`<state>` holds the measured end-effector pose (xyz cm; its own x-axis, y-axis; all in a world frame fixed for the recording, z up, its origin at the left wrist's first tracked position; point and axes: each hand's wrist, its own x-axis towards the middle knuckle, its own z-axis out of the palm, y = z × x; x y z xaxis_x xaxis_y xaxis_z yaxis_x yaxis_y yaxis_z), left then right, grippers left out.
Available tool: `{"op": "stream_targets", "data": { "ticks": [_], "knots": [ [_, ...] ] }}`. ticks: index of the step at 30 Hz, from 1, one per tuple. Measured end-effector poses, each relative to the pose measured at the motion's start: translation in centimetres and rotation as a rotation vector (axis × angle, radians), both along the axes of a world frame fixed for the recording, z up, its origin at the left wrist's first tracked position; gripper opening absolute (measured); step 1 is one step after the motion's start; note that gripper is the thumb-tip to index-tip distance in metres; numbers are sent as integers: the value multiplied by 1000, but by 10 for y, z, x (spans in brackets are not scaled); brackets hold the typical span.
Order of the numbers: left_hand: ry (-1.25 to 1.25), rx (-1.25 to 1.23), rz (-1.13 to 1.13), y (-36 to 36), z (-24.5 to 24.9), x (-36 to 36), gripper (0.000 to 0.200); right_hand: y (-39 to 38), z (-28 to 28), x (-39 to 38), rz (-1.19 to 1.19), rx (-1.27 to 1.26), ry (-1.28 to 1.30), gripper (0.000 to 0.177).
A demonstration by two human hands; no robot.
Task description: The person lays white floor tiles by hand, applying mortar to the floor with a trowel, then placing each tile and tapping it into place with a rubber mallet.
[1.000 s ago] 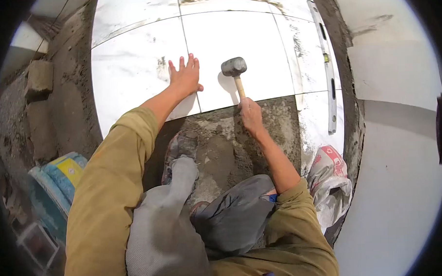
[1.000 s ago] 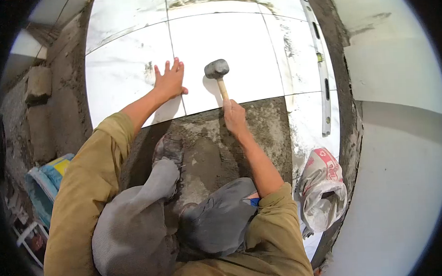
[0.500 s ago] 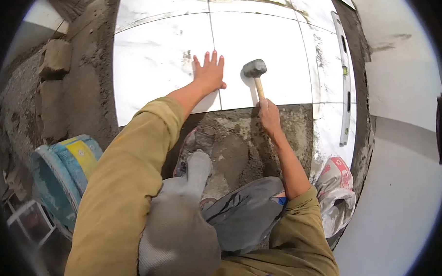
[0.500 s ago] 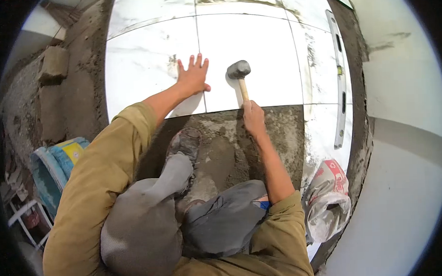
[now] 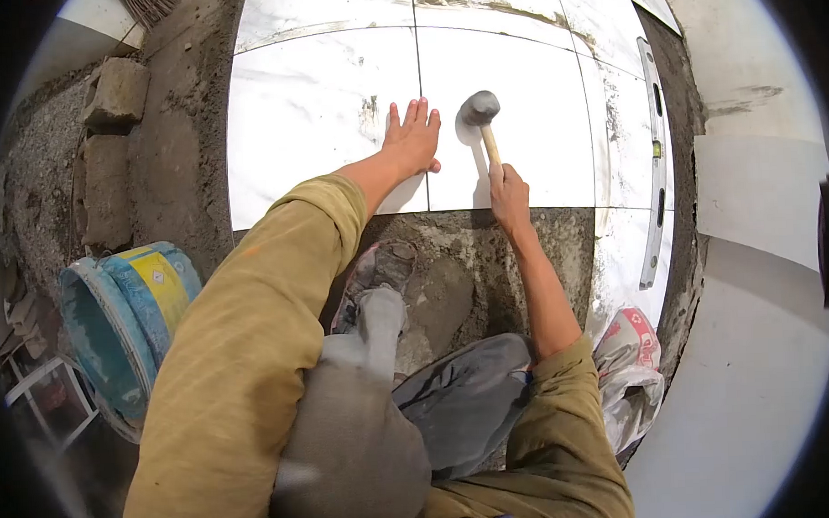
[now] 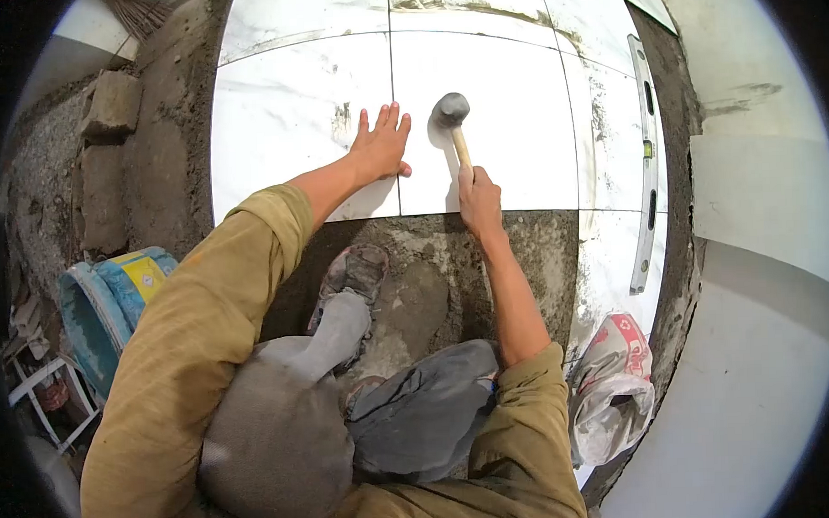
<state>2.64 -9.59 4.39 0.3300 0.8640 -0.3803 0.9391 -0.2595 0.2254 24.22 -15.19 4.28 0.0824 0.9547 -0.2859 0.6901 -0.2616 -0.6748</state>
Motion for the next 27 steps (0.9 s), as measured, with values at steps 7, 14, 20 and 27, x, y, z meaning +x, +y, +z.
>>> {"op": "stream_targets", "data": {
  "ticks": [7,14,20,27],
  "knots": [
    [12,-8,-6,0,-1,0,106,-3,4,-7,22,9,-12,39],
    [18,-9,0,0,1,-1,107,-6,-4,1,24,-7,17,43],
    [39,-53,44,4,3,5,110,-20,-13,14,123,196,-101,32],
    [59,-20,19,0,4,5,108,-41,-7,35,134,158,-93,26]
  ]
}}
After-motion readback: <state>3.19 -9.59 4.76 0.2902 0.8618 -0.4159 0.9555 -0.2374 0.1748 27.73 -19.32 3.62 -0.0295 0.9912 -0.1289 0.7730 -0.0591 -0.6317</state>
